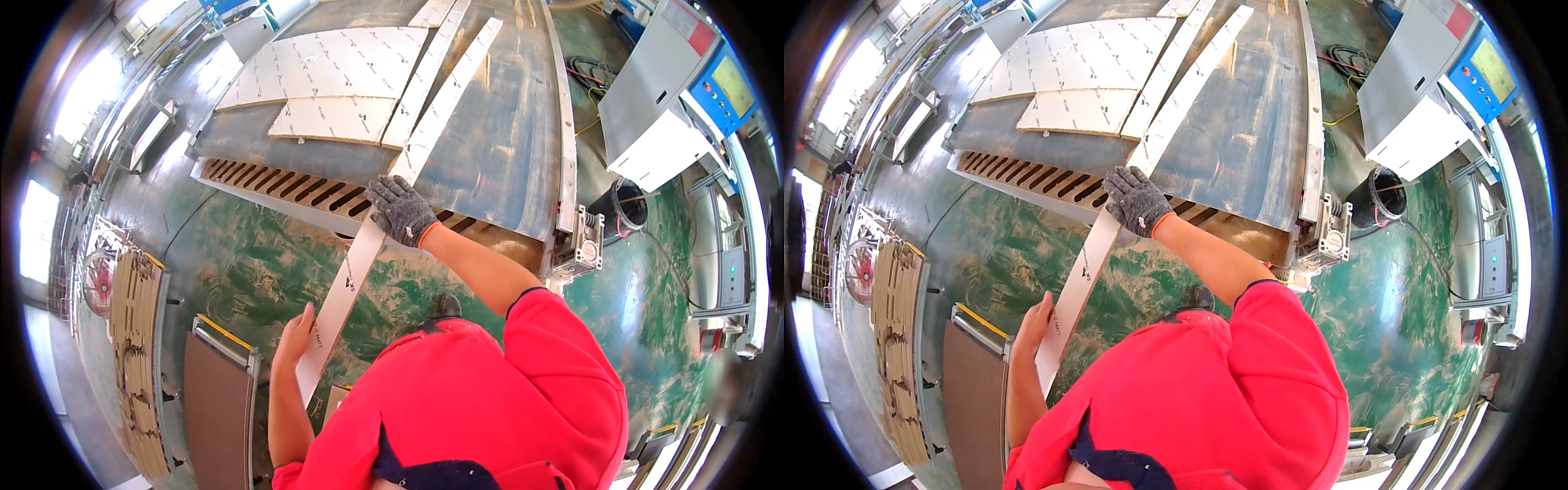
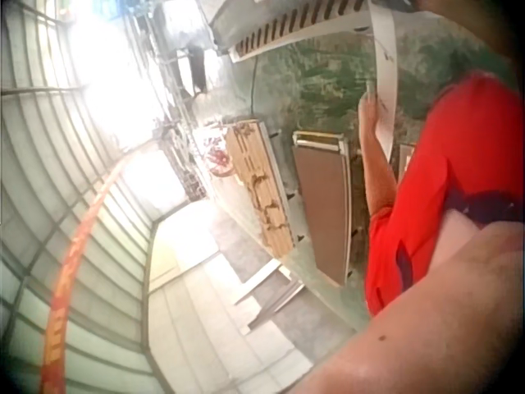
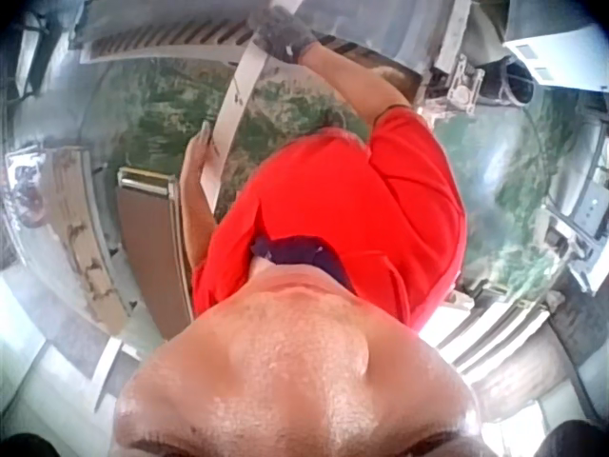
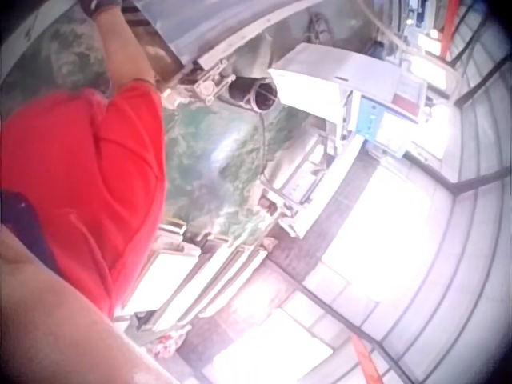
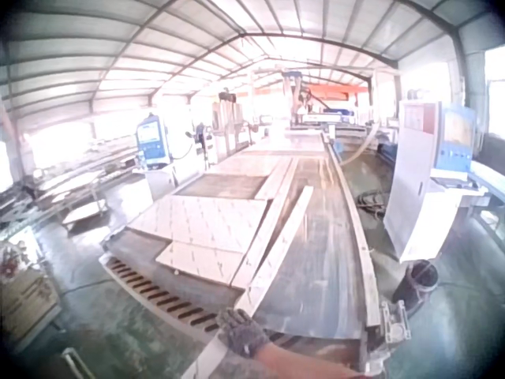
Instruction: The person handles long white wood panels and a large white sheet in a workshop. They pick up, inspect, and place the panels on a workbench, then wipe the large sheet with a gloved hand and stack it with other panels.
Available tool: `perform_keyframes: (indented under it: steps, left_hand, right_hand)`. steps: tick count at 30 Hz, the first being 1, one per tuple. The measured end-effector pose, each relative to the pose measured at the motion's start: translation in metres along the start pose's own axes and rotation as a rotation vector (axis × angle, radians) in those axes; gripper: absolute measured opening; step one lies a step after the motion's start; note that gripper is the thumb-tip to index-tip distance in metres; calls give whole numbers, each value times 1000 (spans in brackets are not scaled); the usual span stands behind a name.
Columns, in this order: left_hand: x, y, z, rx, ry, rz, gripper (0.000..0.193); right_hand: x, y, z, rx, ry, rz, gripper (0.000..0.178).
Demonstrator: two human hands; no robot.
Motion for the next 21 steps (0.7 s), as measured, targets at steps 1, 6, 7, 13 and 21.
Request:
perform_keyframes:
  steps: [1, 6, 7, 13, 21]
  left_hand:
    - [8, 12, -16, 33, 120, -100, 70]
    - [-17, 37, -64, 515, 60, -269, 69]
    - [-24, 39, -56, 534, 45, -269, 70]
    - [-99, -11, 93, 640, -31, -188, 71]
    - [-165, -75, 208, 522, -261, -206, 80]
  right_hand:
    - [2, 0, -2, -4, -11, -19, 52]
    - [-2, -7, -8, -14, -12, 63, 52]
    - [-3, -9, -10, -12, -23, 96, 51]
    - [-4, 0, -41, -190, -88, 53, 46]
    - [-3, -13, -68, -49, -50, -93, 37]
Point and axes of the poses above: each hand's wrist, its own x-axis towards the middle knuckle, its own y-axis out of the palm, z = x × y, the point moved 2 cm from there along x, towards the middle knuckle, and after that the axes turned 9 degrees about x, right-handed, at the moved point
